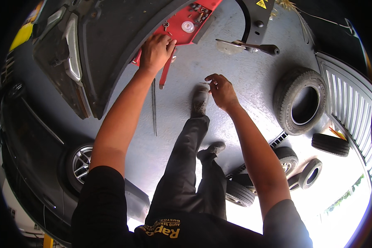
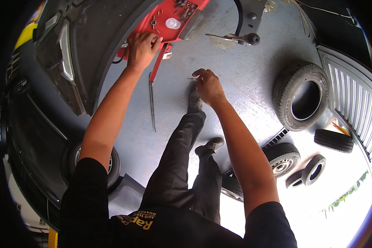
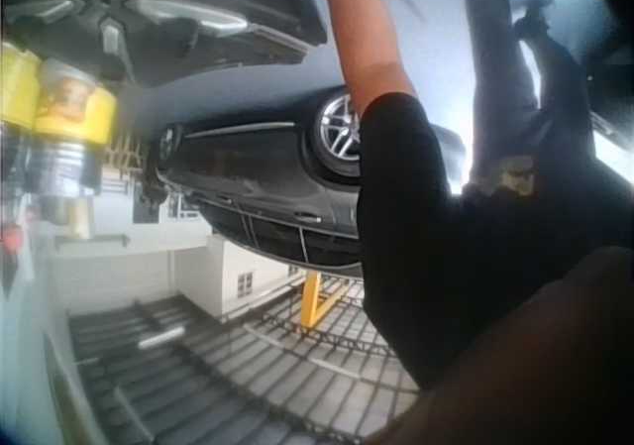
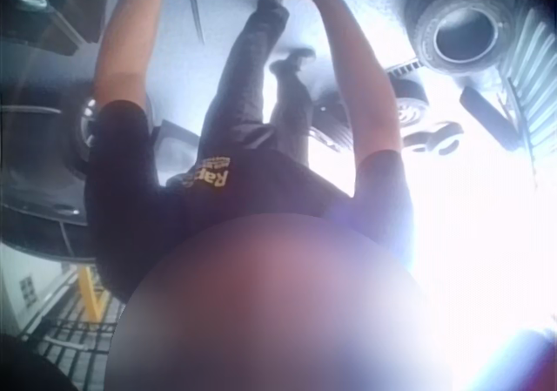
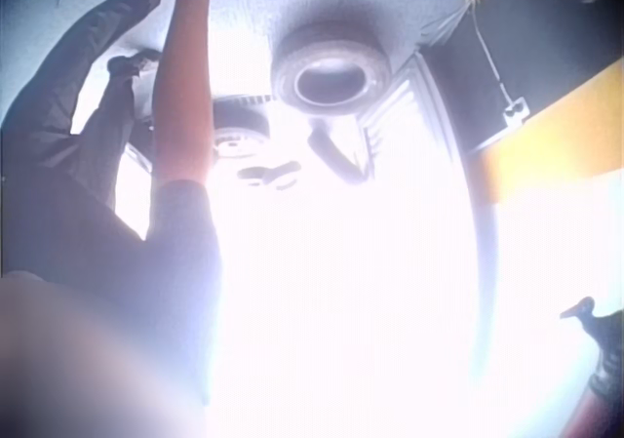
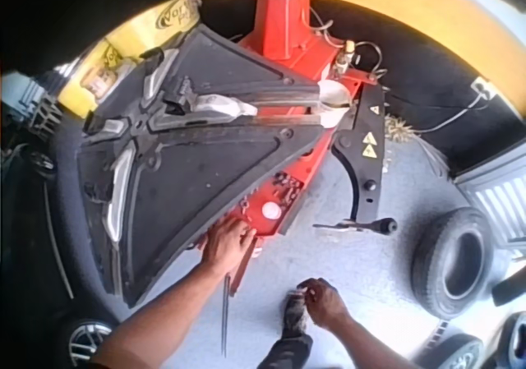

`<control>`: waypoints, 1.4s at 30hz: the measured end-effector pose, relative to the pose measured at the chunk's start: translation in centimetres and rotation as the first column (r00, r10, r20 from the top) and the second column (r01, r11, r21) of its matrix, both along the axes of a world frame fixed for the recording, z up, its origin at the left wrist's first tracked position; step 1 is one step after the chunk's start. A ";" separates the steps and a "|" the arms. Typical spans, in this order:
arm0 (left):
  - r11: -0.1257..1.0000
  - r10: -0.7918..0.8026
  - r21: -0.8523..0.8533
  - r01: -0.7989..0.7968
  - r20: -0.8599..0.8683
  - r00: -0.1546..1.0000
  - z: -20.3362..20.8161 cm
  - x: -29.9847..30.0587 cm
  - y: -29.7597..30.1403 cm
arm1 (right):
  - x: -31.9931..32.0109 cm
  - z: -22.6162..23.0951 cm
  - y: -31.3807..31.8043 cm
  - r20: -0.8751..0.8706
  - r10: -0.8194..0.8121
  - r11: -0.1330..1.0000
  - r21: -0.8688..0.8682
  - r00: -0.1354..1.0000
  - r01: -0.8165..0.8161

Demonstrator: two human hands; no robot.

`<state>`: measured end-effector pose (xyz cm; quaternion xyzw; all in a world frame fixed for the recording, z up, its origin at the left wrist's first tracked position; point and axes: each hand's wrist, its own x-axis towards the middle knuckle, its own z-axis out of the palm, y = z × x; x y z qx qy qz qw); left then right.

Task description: The person retrieves a tire inflator and connects it to a tire valve to inflate the tire. They monitor the pressure gauge while inflating, then disconnect the inflator and move the tire aside.

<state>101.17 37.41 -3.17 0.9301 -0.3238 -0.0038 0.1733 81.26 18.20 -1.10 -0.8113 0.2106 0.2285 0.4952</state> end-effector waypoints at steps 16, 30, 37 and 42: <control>0.964 0.207 0.154 -0.215 0.070 0.976 -0.9 -0.7 -2.1 | -0.8 0.2 -0.6 -0.008 -0.030 0.999 -0.025 1.000 0.029; 0.495 -0.200 -0.289 -0.819 -0.956 0.216 5.5 -6.6 -2.8 | -2.5 6.0 -3.9 -0.340 -0.498 0.627 0.494 0.798 0.602; 0.410 -0.433 -0.200 -0.890 -0.901 0.003 12.4 -11.4 -4.6 | -6.4 13.9 -5.4 -0.391 -0.500 0.443 0.652 0.773 0.616; 0.445 -0.590 -0.356 -0.822 -0.807 0.030 18.5 -13.9 -6.4 | -9.7 18.4 -5.9 -0.262 -0.508 0.226 0.878 0.820 0.421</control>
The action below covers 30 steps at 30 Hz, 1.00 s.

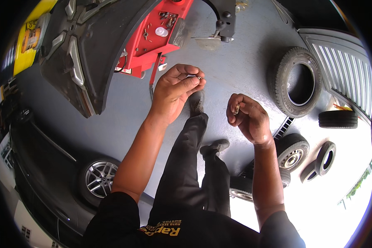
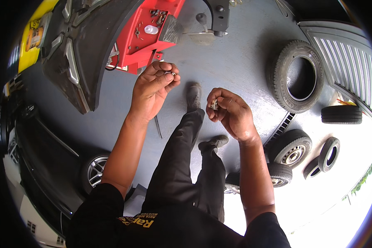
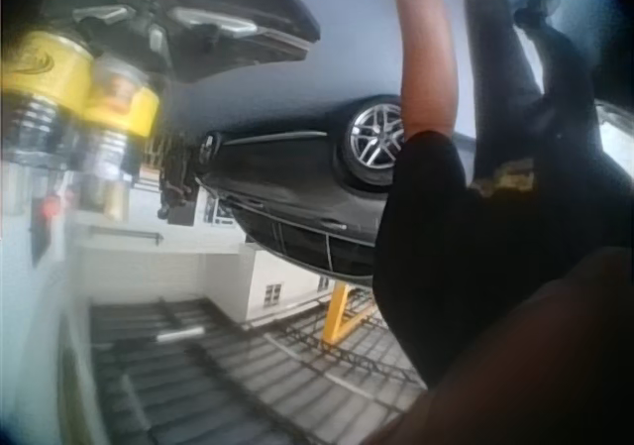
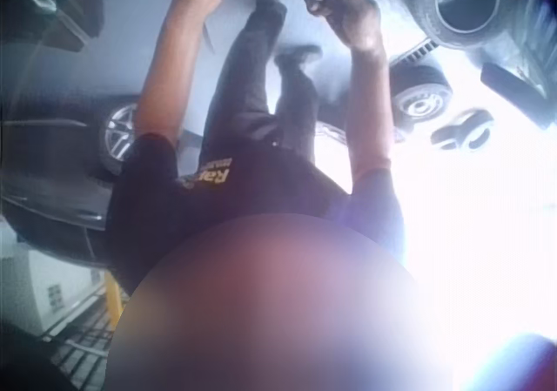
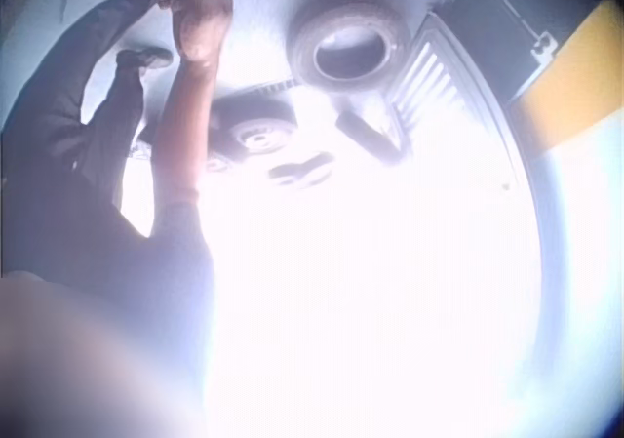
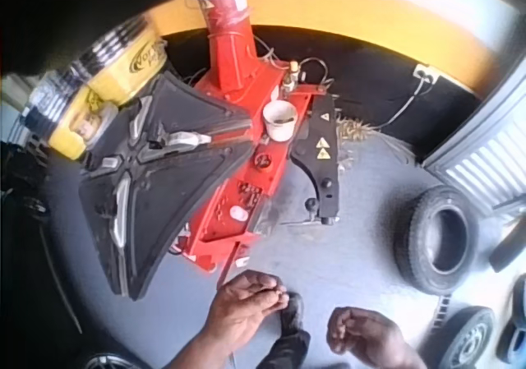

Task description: The person retrieves a tire inflator and connects it to a tire valve to inflate the tire. They monitor the pressure gauge while inflating, then disconnect the inflator and move the tire aside.

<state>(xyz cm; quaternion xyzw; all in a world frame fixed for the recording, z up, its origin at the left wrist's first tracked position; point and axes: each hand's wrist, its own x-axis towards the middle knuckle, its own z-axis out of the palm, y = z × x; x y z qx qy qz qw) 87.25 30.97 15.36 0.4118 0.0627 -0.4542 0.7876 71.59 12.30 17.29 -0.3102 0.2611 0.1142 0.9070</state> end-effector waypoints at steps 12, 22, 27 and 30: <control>0.954 -0.267 -0.034 0.297 0.350 0.898 10.4 -14.3 -3.7 | -15.2 11.5 2.0 0.086 -0.242 0.831 -0.495 0.966 0.252; 0.877 -0.398 -0.031 0.480 0.515 0.760 20.1 -33.3 -5.6 | -34.4 23.0 5.6 0.111 -0.517 0.547 -0.720 0.849 0.427; 0.766 -0.472 -0.028 0.642 0.654 0.592 23.6 -39.3 -6.2 | -41.3 25.9 8.2 0.187 -0.658 0.398 -0.736 0.730 0.548; 0.678 -0.512 0.002 0.735 0.719 0.470 24.0 -41.4 -6.1 | -44.4 26.0 10.5 0.200 -0.730 0.322 -0.742 0.653 0.588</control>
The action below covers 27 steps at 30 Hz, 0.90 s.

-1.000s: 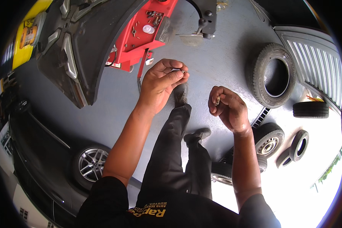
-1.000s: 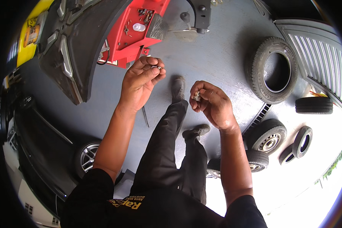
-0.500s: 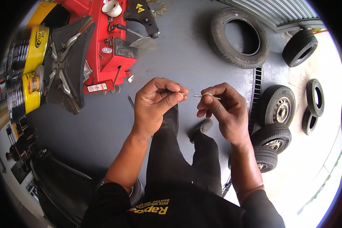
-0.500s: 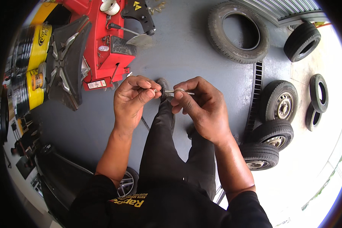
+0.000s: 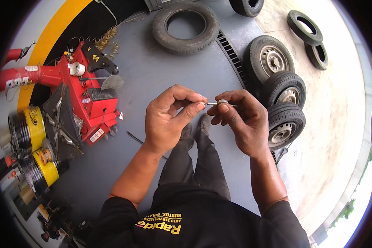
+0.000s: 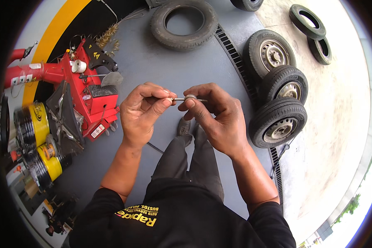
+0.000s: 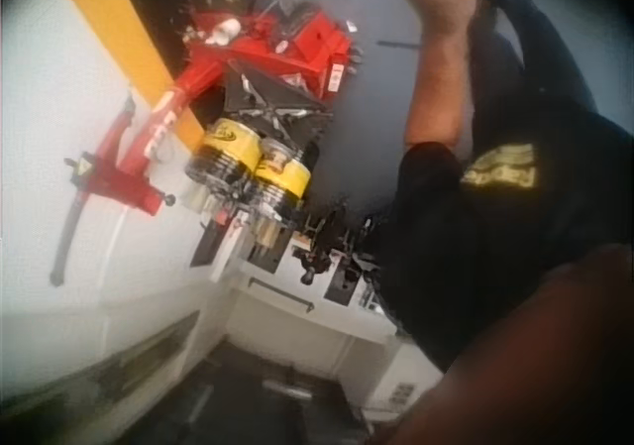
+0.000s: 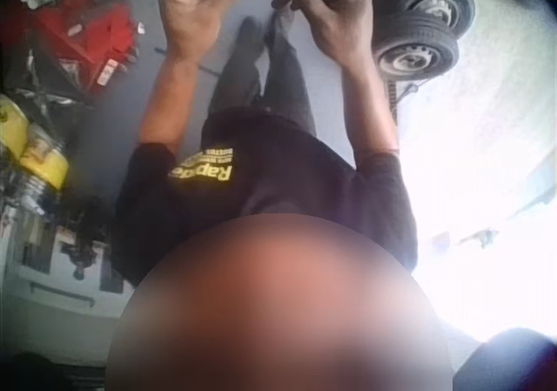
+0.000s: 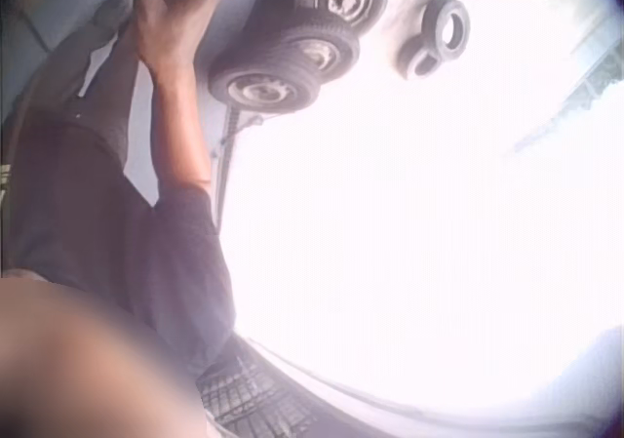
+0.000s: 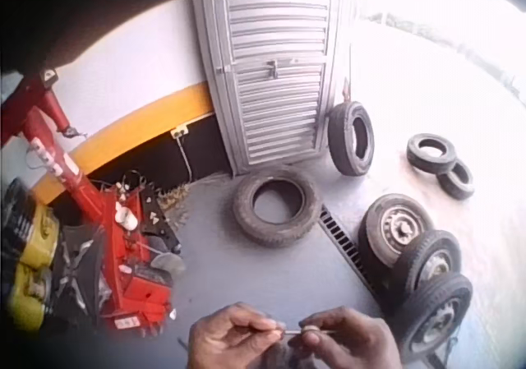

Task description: The person retrieves a tire inflator and connects it to a tire valve to inflate the tire. They monitor the pressure gauge while inflating, then disconnect the inflator and move the tire aside.

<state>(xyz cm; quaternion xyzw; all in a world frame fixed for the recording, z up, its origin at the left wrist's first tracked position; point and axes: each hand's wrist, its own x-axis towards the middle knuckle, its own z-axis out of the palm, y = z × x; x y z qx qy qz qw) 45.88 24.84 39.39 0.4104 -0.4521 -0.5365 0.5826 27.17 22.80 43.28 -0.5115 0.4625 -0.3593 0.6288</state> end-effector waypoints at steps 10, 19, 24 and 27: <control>0.961 -0.188 -0.136 0.240 0.316 0.930 -1.1 -4.3 4.0 | -4.1 -1.2 9.3 -0.316 -0.211 0.970 -0.187 0.925 0.157; 0.885 -0.456 -0.001 0.465 0.192 0.869 -1.6 -12.4 10.4 | -11.7 -1.5 19.1 -0.262 -0.305 0.952 -0.086 0.916 0.293; 0.837 -0.543 0.034 0.547 0.182 0.820 -1.2 -19.3 15.4 | -17.5 -1.9 25.8 -0.243 -0.427 0.904 -0.099 0.871 0.415; 0.809 -0.560 0.229 0.542 0.016 0.829 0.3 -23.9 19.9 | -21.2 -0.8 30.4 -0.234 -0.501 0.866 -0.132 0.833 0.483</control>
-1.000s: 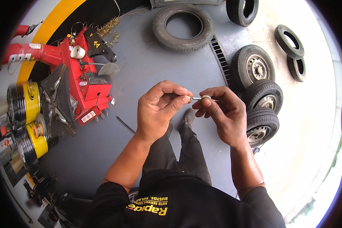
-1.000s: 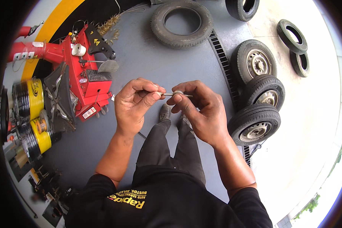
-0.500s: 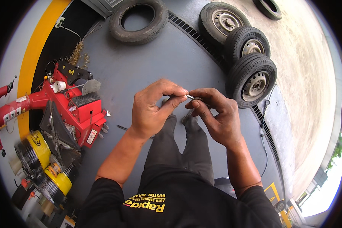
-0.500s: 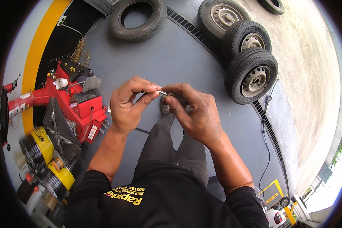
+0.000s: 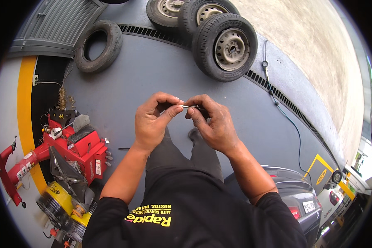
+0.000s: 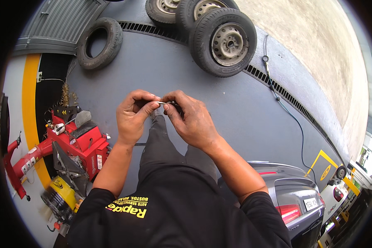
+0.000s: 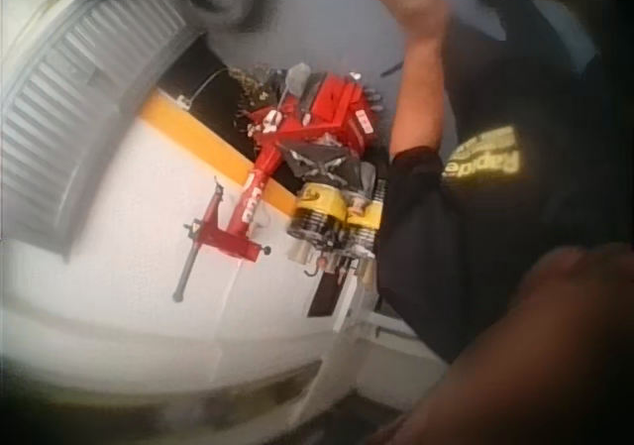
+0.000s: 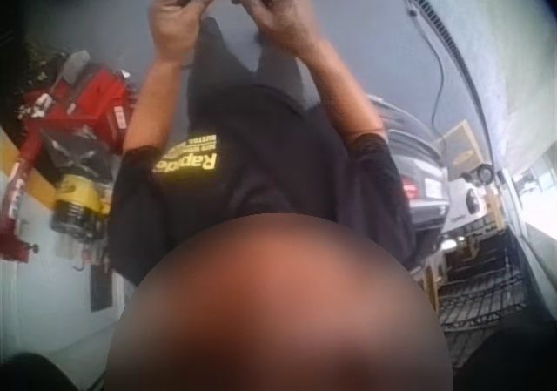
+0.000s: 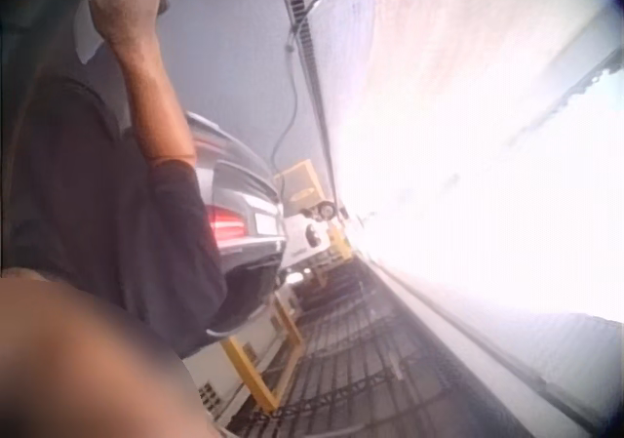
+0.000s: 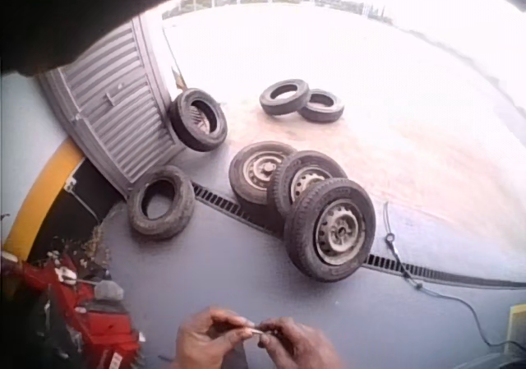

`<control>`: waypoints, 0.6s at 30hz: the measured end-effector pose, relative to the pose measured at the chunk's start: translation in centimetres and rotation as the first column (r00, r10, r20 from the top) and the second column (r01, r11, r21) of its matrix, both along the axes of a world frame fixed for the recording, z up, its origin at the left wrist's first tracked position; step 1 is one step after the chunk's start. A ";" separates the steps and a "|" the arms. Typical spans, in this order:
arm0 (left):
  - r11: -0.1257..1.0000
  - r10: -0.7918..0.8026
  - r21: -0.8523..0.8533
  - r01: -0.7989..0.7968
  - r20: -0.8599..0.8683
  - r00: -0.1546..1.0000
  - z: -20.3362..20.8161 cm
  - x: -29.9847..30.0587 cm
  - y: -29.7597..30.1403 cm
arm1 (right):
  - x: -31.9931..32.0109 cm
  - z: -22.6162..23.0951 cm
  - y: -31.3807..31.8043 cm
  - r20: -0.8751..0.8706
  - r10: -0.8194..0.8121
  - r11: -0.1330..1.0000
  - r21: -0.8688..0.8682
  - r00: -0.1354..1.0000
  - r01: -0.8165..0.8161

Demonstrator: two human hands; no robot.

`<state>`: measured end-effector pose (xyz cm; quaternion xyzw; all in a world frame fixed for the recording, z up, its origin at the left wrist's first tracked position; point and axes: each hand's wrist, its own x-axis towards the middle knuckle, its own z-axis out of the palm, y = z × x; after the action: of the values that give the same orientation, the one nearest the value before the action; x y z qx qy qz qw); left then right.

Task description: The person retrieves a tire inflator and connects it to a tire valve to inflate the tire. They monitor the pressure gauge while inflating, then disconnect the inflator and move the tire aside.

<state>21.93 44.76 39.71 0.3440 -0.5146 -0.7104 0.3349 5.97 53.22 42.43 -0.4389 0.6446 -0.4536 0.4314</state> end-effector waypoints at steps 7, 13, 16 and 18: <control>0.991 -0.037 0.121 0.050 -0.107 0.994 2.3 -8.0 5.9 | -6.5 2.7 6.1 -0.016 -0.083 0.996 0.020 0.996 0.084; 0.987 0.016 0.161 -0.002 -0.090 0.996 2.2 -8.6 4.6 | -9.1 3.3 2.9 -0.069 0.079 0.997 -0.005 0.994 -0.080; 0.988 0.081 0.140 -0.062 -0.137 0.987 1.6 -9.0 3.4 | -10.2 3.2 0.5 -0.049 0.174 0.984 0.051 0.984 -0.172; 0.993 0.112 0.060 -0.103 -0.157 0.981 1.3 -9.5 2.6 | -10.9 3.0 -0.9 -0.028 0.222 0.971 0.098 0.975 -0.218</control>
<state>12.47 47.40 41.00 0.3216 -0.4482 -0.7297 0.4041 -4.93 52.33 45.48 -0.4954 0.6209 -0.3638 0.4866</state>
